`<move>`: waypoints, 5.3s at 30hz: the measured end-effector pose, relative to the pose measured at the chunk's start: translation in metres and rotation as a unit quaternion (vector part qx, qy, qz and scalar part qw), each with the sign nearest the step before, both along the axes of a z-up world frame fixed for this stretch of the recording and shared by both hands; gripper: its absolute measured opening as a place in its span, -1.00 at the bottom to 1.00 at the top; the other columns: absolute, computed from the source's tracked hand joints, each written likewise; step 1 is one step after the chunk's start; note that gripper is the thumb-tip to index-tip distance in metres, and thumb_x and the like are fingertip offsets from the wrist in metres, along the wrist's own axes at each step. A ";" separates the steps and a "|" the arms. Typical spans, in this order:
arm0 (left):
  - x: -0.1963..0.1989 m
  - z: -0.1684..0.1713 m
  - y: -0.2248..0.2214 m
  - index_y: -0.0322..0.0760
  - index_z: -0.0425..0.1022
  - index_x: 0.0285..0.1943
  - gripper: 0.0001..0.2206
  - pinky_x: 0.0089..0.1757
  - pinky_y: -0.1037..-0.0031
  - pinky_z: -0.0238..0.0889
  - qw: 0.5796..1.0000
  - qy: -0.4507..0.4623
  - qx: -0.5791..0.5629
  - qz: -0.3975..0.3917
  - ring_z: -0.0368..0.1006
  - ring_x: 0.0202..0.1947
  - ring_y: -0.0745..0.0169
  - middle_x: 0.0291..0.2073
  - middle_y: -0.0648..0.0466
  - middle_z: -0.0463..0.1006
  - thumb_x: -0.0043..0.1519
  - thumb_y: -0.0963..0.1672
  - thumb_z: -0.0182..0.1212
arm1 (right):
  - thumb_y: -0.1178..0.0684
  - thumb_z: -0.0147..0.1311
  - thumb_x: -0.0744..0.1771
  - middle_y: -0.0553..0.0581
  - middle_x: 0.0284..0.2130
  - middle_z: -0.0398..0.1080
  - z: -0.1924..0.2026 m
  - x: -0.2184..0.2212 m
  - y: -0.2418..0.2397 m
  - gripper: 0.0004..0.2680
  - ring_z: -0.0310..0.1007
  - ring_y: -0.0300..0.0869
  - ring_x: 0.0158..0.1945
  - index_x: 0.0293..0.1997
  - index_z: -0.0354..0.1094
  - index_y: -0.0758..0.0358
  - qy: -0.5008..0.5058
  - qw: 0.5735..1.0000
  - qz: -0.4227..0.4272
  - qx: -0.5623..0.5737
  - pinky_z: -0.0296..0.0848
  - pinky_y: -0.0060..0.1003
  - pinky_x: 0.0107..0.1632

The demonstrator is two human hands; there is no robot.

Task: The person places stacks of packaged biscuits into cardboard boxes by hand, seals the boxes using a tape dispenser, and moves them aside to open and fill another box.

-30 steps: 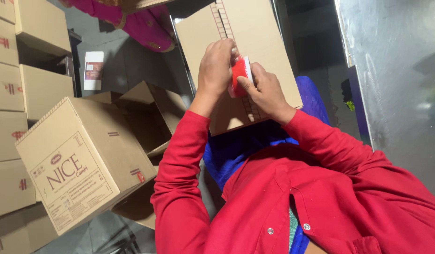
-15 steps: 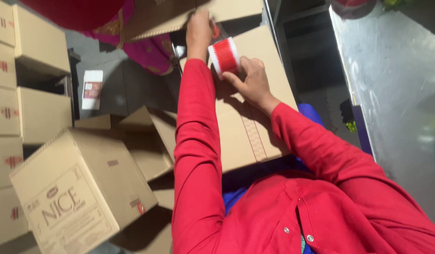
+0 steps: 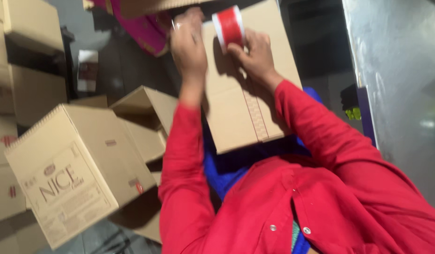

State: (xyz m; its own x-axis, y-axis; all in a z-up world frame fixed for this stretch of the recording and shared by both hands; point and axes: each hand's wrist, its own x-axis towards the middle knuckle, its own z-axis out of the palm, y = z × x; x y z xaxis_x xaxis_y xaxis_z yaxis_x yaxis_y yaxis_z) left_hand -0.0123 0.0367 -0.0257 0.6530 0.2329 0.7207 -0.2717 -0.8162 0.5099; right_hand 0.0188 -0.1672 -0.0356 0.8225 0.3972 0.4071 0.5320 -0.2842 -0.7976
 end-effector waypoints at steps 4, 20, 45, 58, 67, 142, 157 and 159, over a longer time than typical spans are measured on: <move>-0.220 0.015 -0.100 -0.25 0.55 0.06 -0.79 0.29 -0.04 0.14 0.976 0.208 0.027 -0.061 0.49 0.21 0.05 0.09 0.02 0.60 0.25 -0.22 0.21 | -0.11 0.23 0.43 0.12 -0.24 0.54 -0.006 0.002 -0.001 -0.78 0.53 -0.04 -0.17 -0.02 0.48 0.24 -0.058 0.998 -0.009 0.012 0.42 -0.12 -0.01; -0.269 -0.048 -0.125 0.00 0.41 0.42 -0.54 0.37 -0.23 -0.14 0.962 0.236 0.134 0.015 0.16 0.50 0.20 0.42 0.23 0.37 0.31 -0.23 0.10 | -0.11 0.06 0.40 0.08 -0.26 0.54 -0.079 -0.263 -0.149 -0.71 0.49 -0.32 -0.19 0.04 0.41 0.37 0.318 0.947 0.037 -0.037 0.47 -0.36 -0.11; -0.288 -0.187 -0.199 -0.45 0.62 -0.13 -0.69 -0.25 0.33 0.43 0.813 0.378 -0.442 0.018 0.55 -0.36 0.12 -0.33 -0.16 0.70 0.11 -0.09 0.51 | 0.20 0.18 0.28 0.21 -0.39 0.54 0.036 -0.239 -0.164 -0.89 0.61 0.02 -0.34 -0.18 0.39 0.34 0.187 0.965 0.131 -0.127 0.51 -0.23 -0.31; -0.271 -0.298 -0.182 -0.37 0.63 -0.14 -0.85 -0.19 0.30 0.44 0.845 0.335 -0.414 0.047 0.60 -0.26 0.12 -0.26 -0.08 0.67 0.14 -0.20 0.32 | -0.06 0.11 0.18 0.27 -0.40 0.53 -0.088 -0.232 -0.098 -0.77 0.56 0.10 -0.36 -0.23 0.50 0.23 -0.121 0.917 0.119 -0.360 0.51 -0.09 -0.33; -0.308 -0.205 -0.170 -0.34 0.61 -0.18 -0.84 -0.23 0.26 0.41 0.880 0.384 -0.269 -0.073 0.48 -0.39 0.00 -0.36 -0.09 0.58 0.12 -0.27 0.18 | -0.02 0.09 0.30 0.16 -0.41 0.52 -0.017 -0.216 -0.113 -0.88 0.56 0.09 -0.29 -0.29 0.53 0.11 0.227 0.921 0.157 -0.274 0.49 -0.02 -0.26; -0.206 -0.120 0.452 0.02 0.30 0.46 -0.15 0.26 -0.44 -0.62 0.686 0.542 0.224 0.431 -0.21 0.54 0.07 0.48 0.23 0.17 -0.12 -0.02 0.53 | -0.10 0.44 0.20 0.17 0.31 0.16 -0.060 0.069 -0.084 -0.45 0.11 0.08 0.45 0.26 0.24 0.18 -0.289 0.882 -0.076 -0.365 0.24 0.00 0.32; -0.196 -0.110 0.430 0.16 0.31 0.40 -0.14 0.27 -0.35 -0.53 0.730 0.504 0.213 0.409 -0.11 0.50 0.03 0.38 0.25 0.25 -0.20 0.01 0.58 | -0.32 0.44 0.19 0.33 0.53 -0.03 -0.081 0.056 -0.044 -0.18 -0.18 0.24 0.60 0.54 -0.02 0.15 -0.256 0.853 -0.167 -0.422 -0.27 0.57 0.33; -0.189 -0.120 0.434 0.15 0.30 0.40 -0.16 0.27 -0.33 -0.56 0.724 0.531 0.189 0.397 -0.10 0.49 0.04 0.37 0.23 0.25 -0.17 -0.01 0.56 | -0.35 0.37 0.28 0.34 0.47 -0.08 -0.086 0.052 -0.040 -0.22 -0.22 0.29 0.60 0.57 -0.16 0.06 -0.270 0.886 -0.149 -0.347 -0.35 0.64 0.34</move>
